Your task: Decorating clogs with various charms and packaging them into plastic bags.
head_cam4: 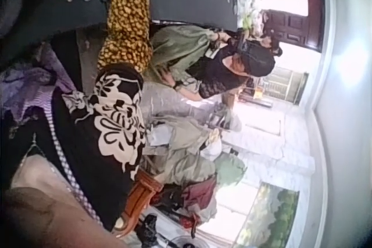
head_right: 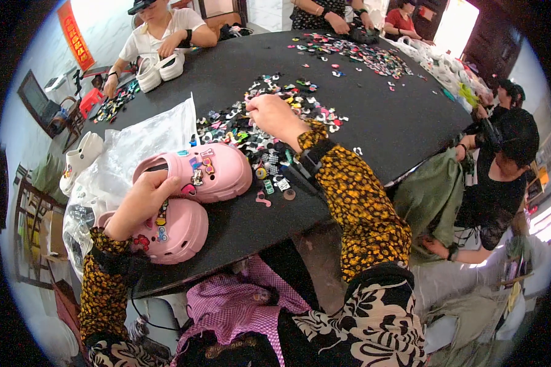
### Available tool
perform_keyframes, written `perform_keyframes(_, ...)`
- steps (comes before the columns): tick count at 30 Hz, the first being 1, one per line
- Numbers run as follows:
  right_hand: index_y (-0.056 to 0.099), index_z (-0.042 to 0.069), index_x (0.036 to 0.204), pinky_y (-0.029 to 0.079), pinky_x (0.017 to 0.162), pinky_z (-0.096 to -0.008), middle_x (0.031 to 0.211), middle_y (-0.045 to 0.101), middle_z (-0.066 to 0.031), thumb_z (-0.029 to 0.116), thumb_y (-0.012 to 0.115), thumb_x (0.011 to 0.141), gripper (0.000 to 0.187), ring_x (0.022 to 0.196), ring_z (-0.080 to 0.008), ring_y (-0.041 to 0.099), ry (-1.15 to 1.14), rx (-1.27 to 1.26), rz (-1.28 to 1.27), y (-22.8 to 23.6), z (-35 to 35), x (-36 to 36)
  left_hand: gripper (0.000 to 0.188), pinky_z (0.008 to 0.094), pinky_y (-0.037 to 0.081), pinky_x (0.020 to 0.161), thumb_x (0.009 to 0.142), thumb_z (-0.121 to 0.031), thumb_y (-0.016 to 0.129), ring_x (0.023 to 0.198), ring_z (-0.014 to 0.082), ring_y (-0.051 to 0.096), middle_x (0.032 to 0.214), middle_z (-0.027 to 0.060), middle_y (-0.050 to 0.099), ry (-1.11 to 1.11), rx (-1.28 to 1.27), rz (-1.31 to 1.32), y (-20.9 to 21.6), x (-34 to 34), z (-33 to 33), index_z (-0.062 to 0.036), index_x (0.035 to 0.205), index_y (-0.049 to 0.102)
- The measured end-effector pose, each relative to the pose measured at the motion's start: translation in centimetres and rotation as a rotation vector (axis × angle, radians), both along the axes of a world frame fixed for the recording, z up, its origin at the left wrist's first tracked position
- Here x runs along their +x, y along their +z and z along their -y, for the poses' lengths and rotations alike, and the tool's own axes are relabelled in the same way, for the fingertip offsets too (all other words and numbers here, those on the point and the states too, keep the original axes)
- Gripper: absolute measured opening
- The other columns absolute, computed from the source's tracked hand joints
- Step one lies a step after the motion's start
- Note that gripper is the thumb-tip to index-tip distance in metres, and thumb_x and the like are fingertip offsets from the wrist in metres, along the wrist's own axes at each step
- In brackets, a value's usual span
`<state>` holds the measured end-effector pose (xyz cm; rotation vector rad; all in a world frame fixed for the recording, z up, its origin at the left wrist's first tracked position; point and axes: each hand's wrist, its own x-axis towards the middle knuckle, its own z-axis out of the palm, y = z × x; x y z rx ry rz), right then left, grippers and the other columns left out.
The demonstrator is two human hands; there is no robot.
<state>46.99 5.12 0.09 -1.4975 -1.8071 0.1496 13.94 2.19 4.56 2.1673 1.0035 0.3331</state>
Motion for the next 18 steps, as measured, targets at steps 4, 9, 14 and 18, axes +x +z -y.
perform_keyframes(4,0.068,0.002,0.083,0.05,0.082,-0.0457,0.084,0.067,-0.0203,0.024,0.069,0.075,0.023,0.087,-0.0374,0.064,-0.106,-0.152,0.373,-1.5,-2.0,-1.3,0.032,0.0311,0.045,0.06,0.093,-0.024,0.057,0.062,0.0124,0.054,0.066,0.0103,0.061,-0.004,0.085,0.133,-0.7,-0.4,-0.1,0.0064,0.089,0.066)
perform_keyframes(9,0.07,0.003,0.084,0.05,0.076,-0.0448,0.08,0.067,-0.0183,0.02,0.066,0.074,0.02,0.081,-0.0362,0.065,-0.134,-0.13,0.445,-2.1,-2.2,-0.3,0.033,0.0331,0.045,0.059,0.092,-0.025,0.057,0.06,0.0169,0.056,0.065,0.0134,0.06,-0.043,0.097,0.135,-0.2,-0.1,0.1,0.0063,0.089,0.066)
perform_keyframes(14,0.07,0.003,0.09,0.051,0.074,-0.0418,0.081,0.068,-0.0162,0.02,0.062,0.078,0.022,0.079,-0.0331,0.065,-0.077,-0.046,0.301,-1.2,-0.9,-0.3,0.032,0.0359,0.043,0.057,0.091,-0.025,0.059,0.056,0.0209,0.055,0.062,0.0167,0.058,-0.059,0.132,0.169,-0.7,-0.8,0.0,0.0062,0.085,0.065)
perform_keyframes(18,0.072,0.003,0.092,0.051,0.079,-0.0422,0.09,0.068,-0.0188,0.016,0.055,0.083,0.023,0.084,-0.0359,0.065,-0.091,0.01,0.086,-1.0,0.4,0.6,0.034,0.038,0.042,0.054,0.089,-0.025,0.063,0.053,0.025,0.052,0.06,0.0187,0.056,-0.087,0.182,0.108,-0.9,-0.4,0.1,0.0065,0.077,0.063)
